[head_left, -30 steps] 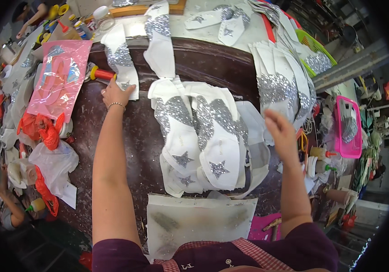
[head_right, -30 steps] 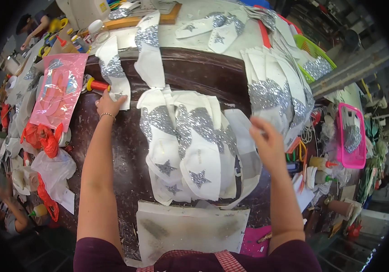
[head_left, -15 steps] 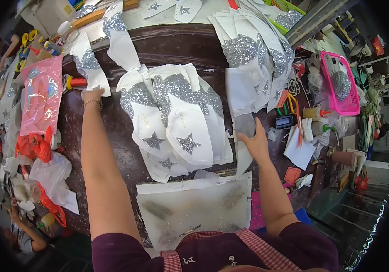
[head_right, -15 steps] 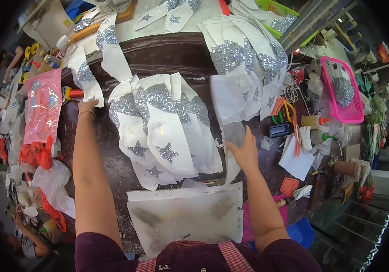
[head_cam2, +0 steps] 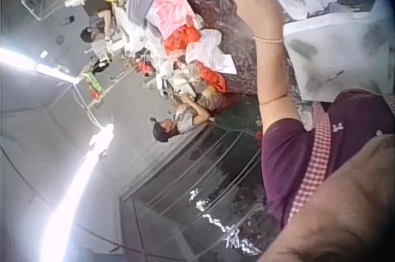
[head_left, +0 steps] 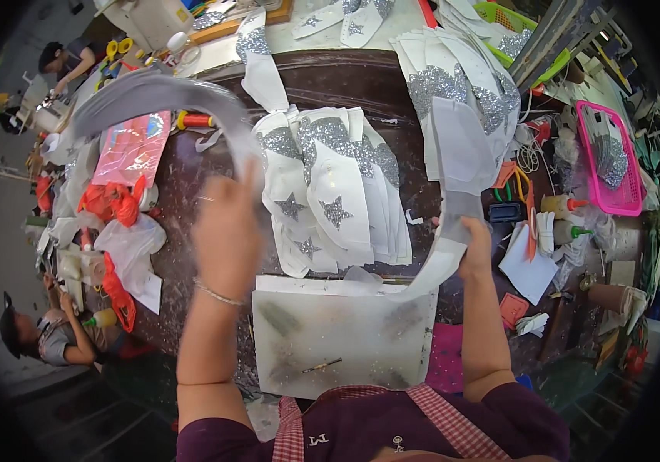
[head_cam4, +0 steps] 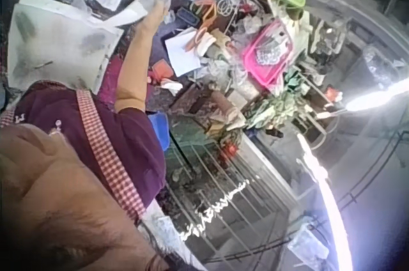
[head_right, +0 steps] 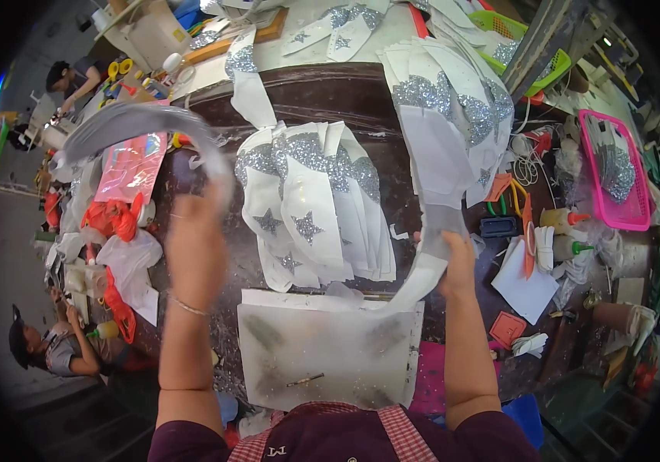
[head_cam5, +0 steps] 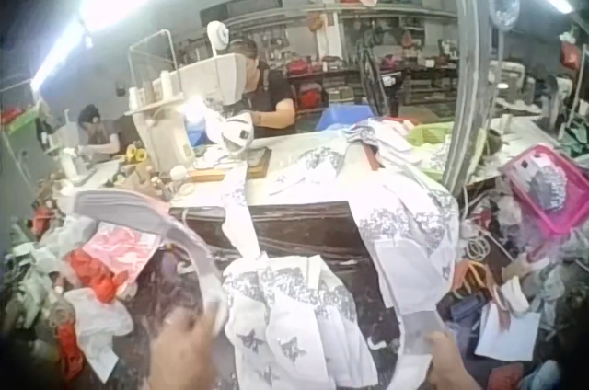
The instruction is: The person uses a hammer and a small metal tool to secure silver star-shaped embellishments onto white shoe parts. They repeatedly tap the tool to set the decorations, then stack the finished pieces and retrieve new ones from a pile on the table.
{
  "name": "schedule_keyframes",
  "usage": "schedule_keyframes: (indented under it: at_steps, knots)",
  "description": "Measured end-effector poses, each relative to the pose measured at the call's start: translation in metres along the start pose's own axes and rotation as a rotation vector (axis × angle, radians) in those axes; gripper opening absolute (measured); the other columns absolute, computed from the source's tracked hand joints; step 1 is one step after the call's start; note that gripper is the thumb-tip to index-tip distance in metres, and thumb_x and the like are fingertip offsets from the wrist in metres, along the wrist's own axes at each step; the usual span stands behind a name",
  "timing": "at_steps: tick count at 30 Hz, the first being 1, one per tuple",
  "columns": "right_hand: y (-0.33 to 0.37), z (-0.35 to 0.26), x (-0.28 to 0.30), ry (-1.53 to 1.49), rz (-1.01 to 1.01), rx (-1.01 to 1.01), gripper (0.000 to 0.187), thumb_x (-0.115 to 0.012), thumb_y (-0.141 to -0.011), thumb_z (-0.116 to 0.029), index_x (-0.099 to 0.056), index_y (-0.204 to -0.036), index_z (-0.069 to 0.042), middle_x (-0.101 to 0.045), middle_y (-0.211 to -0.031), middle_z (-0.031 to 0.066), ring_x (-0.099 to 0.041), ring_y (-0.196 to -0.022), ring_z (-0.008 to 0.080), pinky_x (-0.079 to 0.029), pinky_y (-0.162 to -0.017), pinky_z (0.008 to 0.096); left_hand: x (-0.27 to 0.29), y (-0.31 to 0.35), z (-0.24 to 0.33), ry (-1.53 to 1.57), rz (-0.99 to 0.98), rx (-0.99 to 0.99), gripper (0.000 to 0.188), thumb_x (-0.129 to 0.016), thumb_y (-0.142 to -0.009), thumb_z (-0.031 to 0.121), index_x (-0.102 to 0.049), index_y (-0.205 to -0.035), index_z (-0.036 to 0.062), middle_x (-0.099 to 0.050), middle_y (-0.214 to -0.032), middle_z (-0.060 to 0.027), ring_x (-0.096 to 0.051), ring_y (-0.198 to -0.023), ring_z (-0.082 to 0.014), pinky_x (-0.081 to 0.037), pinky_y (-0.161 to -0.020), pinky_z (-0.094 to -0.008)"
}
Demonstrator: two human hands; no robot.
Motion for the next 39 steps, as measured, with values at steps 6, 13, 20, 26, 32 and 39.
schedule_keyframes:
  at_steps: [6, 13, 20, 26, 32, 39]
  knots:
    - [0.031, -0.047, -0.052, 0.004, -0.151, -0.046, 0.05, -0.052, -0.094, -0.03, -0.05, -0.131, 0.003, -0.063, -0.115, 0.0156, -0.064, -0.106, 0.0288, -0.055, -0.087, 0.0431, -0.074, 0.081, 0.082, 0.258, -0.284, 0.046, 0.072, -0.071, -0.08, 0.011, -0.041, -0.145, 0.0075, -0.052, -0.123, -0.018, -0.058, -0.103, -0.0377, -0.054, -0.08, -0.0436]
    - [0.028, -0.084, -0.16, 0.422, -0.239, 0.427, 0.078, -0.071, -0.086, -0.033, -0.035, -0.146, 0.002, -0.052, -0.123, 0.017, -0.058, -0.11, 0.0288, -0.046, -0.095, 0.0355, -0.096, 0.086, 0.016, 0.781, 0.051, 0.421, 0.035, -0.077, -0.083, 0.033, -0.071, -0.093, -0.0002, -0.064, -0.107, -0.0192, -0.057, -0.107, -0.033, -0.045, -0.091, -0.0426]
    - [0.021, -0.023, -0.245, 1.314, -0.173, 0.716, 0.103, -0.076, -0.07, -0.036, -0.024, -0.153, -0.005, -0.046, -0.127, 0.0269, -0.049, -0.121, 0.0422, -0.045, -0.099, 0.0475, -0.16, 0.084, -0.012, 1.616, 0.141, 1.036, 0.053, -0.07, -0.091, 0.036, -0.054, -0.12, -0.0052, -0.06, -0.115, -0.0109, -0.062, -0.103, -0.0221, -0.051, -0.084, -0.032]
    - [0.019, -0.046, -0.251, 1.412, -0.05, 0.826, 0.101, -0.075, -0.071, -0.036, -0.024, -0.154, -0.009, -0.047, -0.131, 0.0236, -0.053, -0.119, 0.0409, -0.046, -0.098, 0.0463, -0.152, 0.082, -0.019, 1.701, 0.084, 0.756, 0.027, -0.061, -0.093, 0.017, -0.056, -0.112, -0.0012, -0.064, -0.109, -0.0093, -0.064, -0.099, -0.0204, -0.056, -0.081, -0.0343]
    - [0.014, -0.017, -0.295, 1.657, -0.052, 0.785, 0.092, -0.078, -0.072, -0.04, -0.033, -0.151, -0.025, -0.048, -0.135, 0.0218, -0.05, -0.123, 0.0417, -0.045, -0.098, 0.0542, -0.089, 0.128, -0.03, 1.88, 0.211, 0.517, 0.037, -0.051, -0.092, 0.004, -0.051, -0.129, -0.0017, -0.065, -0.111, -0.0077, -0.064, -0.097, -0.015, -0.055, -0.082, -0.0313]
    - [0.024, -0.043, -0.271, 1.652, 0.148, 0.873, 0.091, -0.075, -0.07, -0.035, -0.035, -0.151, -0.021, -0.056, -0.13, 0.0217, -0.058, -0.117, 0.0388, -0.048, -0.096, 0.0504, -0.055, 0.234, -0.019, 2.098, 0.178, 0.495, 0.048, -0.05, -0.097, 0.003, -0.039, -0.143, 0.0003, -0.061, -0.126, -0.0121, -0.062, -0.107, -0.0174, -0.053, -0.091, -0.0346]
Point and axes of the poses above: each hand's wrist, its own y-axis away from the middle knuckle, its own x-axis out of the back of the hand, z = x × y, the point moved 10 cm from there along -y, towards the middle knuckle
